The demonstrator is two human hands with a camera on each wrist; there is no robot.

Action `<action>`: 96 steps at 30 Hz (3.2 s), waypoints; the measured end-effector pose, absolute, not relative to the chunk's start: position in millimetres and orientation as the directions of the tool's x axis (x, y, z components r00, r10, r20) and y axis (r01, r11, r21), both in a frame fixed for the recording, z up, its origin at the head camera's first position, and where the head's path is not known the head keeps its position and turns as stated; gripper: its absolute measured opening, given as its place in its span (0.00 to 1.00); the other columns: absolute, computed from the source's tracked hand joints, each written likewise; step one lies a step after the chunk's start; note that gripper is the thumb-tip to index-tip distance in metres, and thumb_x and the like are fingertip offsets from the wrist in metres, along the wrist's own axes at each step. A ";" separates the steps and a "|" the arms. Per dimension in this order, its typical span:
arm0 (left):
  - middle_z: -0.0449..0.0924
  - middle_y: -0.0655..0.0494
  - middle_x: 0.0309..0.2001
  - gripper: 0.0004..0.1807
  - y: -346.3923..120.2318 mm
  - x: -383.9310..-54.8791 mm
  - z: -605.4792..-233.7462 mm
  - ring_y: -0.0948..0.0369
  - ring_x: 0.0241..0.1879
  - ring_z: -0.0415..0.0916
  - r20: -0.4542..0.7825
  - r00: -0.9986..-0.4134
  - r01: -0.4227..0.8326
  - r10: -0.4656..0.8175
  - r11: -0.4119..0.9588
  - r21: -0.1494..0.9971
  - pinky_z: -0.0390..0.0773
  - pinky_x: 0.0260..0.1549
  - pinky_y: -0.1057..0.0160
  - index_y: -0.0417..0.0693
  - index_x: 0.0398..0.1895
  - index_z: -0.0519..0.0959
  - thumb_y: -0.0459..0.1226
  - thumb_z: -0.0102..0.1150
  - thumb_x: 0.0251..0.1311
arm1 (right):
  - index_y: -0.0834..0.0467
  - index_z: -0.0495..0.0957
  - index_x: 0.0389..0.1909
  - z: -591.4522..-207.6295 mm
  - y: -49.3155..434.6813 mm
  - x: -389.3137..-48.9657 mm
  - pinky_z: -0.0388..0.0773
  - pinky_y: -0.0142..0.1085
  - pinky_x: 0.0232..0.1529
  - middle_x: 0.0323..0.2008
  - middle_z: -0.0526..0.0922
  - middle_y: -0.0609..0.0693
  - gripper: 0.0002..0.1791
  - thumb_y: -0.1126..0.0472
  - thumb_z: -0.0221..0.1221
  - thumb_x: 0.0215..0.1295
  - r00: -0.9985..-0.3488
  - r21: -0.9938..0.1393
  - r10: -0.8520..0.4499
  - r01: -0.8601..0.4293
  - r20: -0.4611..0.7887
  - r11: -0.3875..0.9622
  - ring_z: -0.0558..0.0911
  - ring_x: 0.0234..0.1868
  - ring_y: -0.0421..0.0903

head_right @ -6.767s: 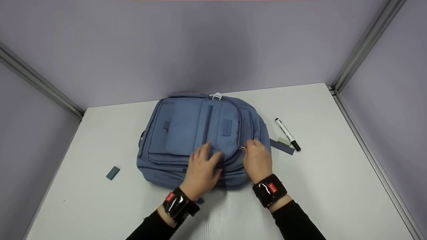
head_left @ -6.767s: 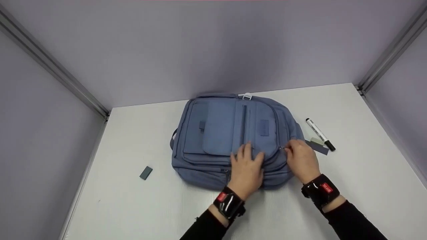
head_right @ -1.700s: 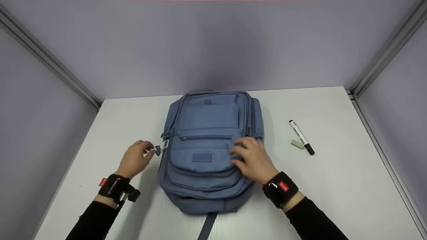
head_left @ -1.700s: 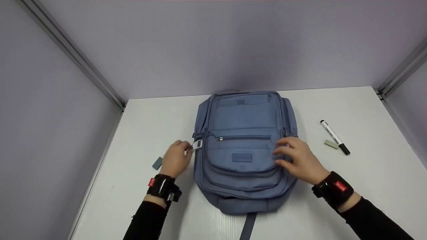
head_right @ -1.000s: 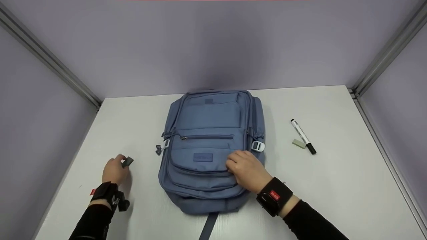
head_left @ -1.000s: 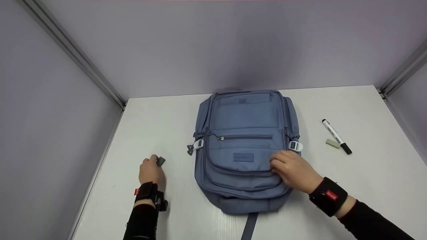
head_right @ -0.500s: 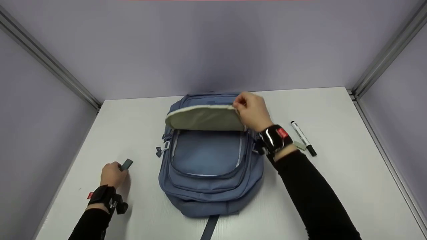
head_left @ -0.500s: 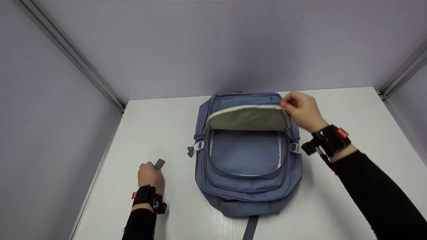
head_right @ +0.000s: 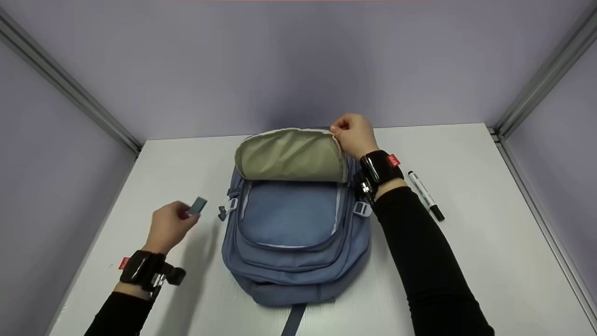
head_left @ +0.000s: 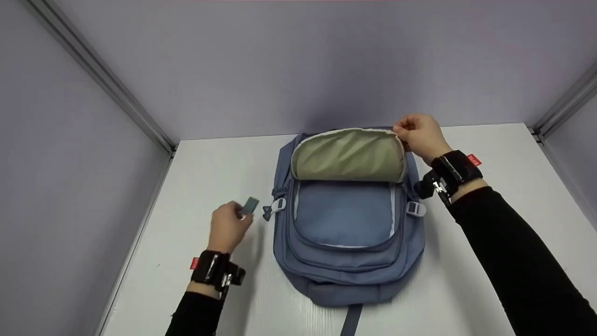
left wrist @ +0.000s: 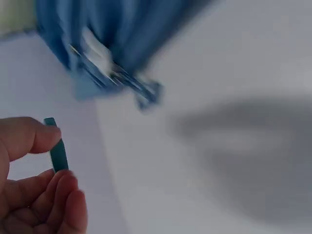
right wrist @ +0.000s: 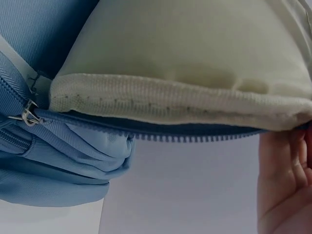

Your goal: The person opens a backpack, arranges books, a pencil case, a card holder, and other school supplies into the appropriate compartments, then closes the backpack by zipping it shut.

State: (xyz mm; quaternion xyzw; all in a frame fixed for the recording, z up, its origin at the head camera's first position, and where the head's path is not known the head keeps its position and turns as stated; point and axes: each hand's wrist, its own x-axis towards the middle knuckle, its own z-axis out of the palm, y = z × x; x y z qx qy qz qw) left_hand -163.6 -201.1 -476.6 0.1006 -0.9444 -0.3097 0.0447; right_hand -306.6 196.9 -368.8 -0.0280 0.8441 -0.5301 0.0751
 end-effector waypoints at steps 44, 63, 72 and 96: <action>0.84 0.44 0.34 0.06 -109.6 -212.9 -420.3 0.52 0.33 0.83 0.555 -0.825 0.436 0.105 0.744 0.506 0.83 0.35 0.56 0.36 0.37 0.83 0.25 0.58 0.58 | 0.66 0.80 0.38 -392.5 242.4 -228.8 0.72 0.16 0.34 0.34 0.85 0.57 0.06 0.65 0.60 0.68 -0.920 -0.676 -0.280 -0.391 0.274 0.625 0.75 0.34 0.21; 0.83 0.45 0.29 0.05 -106.6 -225.1 -418.7 0.55 0.29 0.78 0.488 -0.867 0.288 -0.102 0.696 0.658 0.76 0.31 0.62 0.37 0.31 0.84 0.29 0.59 0.59 | 0.70 0.81 0.44 -546.1 353.5 -217.6 0.73 0.59 0.33 0.43 0.75 0.74 0.15 0.65 0.62 0.58 -0.995 -0.340 0.092 0.075 0.037 0.938 0.73 0.42 0.72; 0.83 0.45 0.29 0.05 -107.1 -229.3 -419.4 0.54 0.29 0.78 0.470 -0.875 0.273 -0.118 0.681 0.679 0.75 0.31 0.61 0.36 0.30 0.84 0.29 0.59 0.60 | 0.74 0.80 0.44 -511.8 318.3 -210.4 0.73 0.52 0.43 0.46 0.77 0.73 0.16 0.65 0.61 0.62 -0.985 -0.532 0.115 0.031 0.125 0.846 0.75 0.47 0.68; 0.81 0.48 0.25 0.07 -95.6 -265.9 -401.6 0.59 0.25 0.74 0.281 -0.932 0.072 -0.230 0.642 0.763 0.67 0.25 0.70 0.38 0.28 0.83 0.31 0.58 0.60 | 0.61 0.84 0.17 -431.2 115.1 -231.9 0.68 0.28 0.20 0.07 0.75 0.39 0.10 0.60 0.68 0.52 -0.969 -0.700 -0.142 0.044 -0.204 0.712 0.73 0.13 0.36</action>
